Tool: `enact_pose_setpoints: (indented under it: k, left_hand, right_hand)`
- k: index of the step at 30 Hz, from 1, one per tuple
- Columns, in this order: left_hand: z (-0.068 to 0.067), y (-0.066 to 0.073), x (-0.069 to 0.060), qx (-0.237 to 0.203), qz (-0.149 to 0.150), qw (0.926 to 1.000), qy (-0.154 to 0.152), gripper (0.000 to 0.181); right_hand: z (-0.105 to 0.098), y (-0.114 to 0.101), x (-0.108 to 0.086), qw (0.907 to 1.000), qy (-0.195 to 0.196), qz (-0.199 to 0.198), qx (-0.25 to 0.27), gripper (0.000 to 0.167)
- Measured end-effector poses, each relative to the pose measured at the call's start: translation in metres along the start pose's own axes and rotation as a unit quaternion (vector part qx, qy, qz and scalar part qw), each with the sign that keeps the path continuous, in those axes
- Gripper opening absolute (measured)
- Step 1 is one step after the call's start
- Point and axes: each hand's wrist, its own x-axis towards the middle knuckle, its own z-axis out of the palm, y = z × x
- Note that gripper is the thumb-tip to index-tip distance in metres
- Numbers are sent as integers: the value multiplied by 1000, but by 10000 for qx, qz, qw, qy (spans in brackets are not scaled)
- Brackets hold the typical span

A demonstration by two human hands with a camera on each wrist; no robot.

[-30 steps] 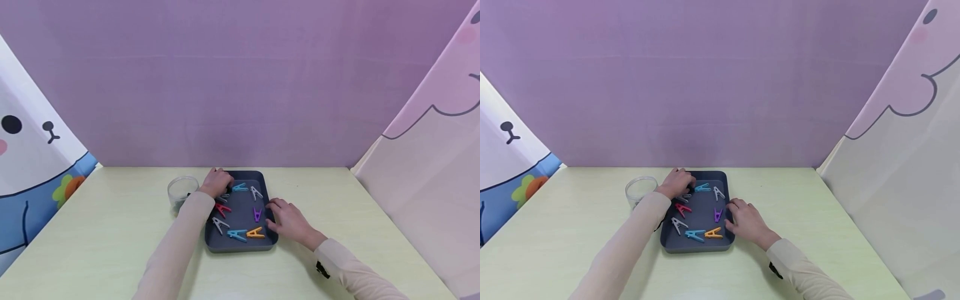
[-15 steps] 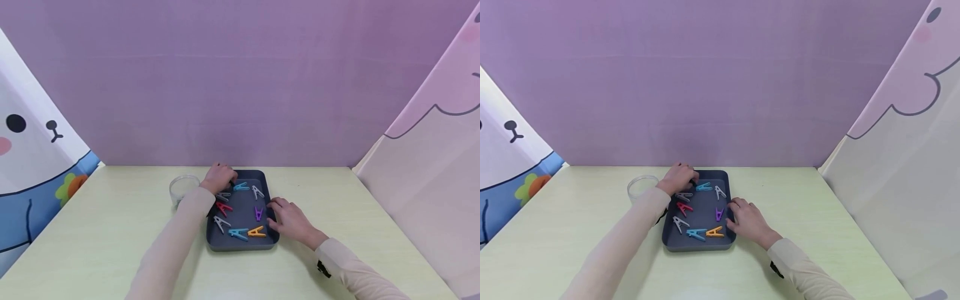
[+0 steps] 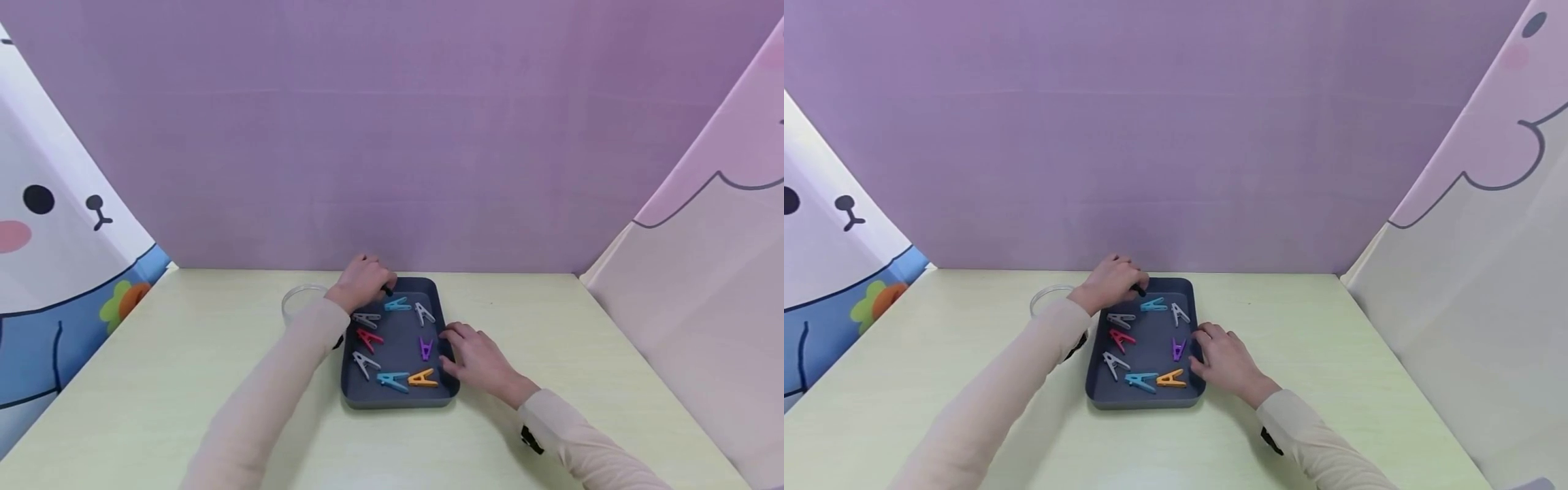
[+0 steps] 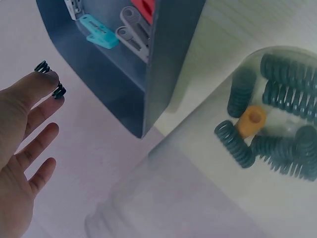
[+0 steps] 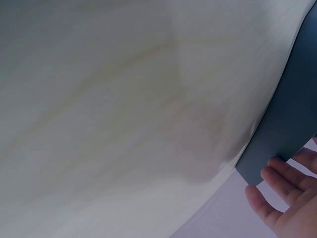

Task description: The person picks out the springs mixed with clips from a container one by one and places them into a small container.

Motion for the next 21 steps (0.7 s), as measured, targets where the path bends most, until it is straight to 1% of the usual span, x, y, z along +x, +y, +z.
enact_pose_setpoints:
  k: [5,11,17,21]
  left_hand:
    - [-10,0,-5,-30,61,10000,51,10]
    - [-17,-4,-14,-36,240,9994,255,12]
    - [-18,-10,-25,24,414,9982,444,12]
    - [-18,-16,-34,31,472,9977,487,12]
  right_hand:
    - [-1,0,0,10000,-4,2,34,42]
    - [0,1,0,10000,37,-6,57,41]
    - [0,1,1,10000,42,-3,62,41]
    - [1,1,1,10000,16,15,65,41]
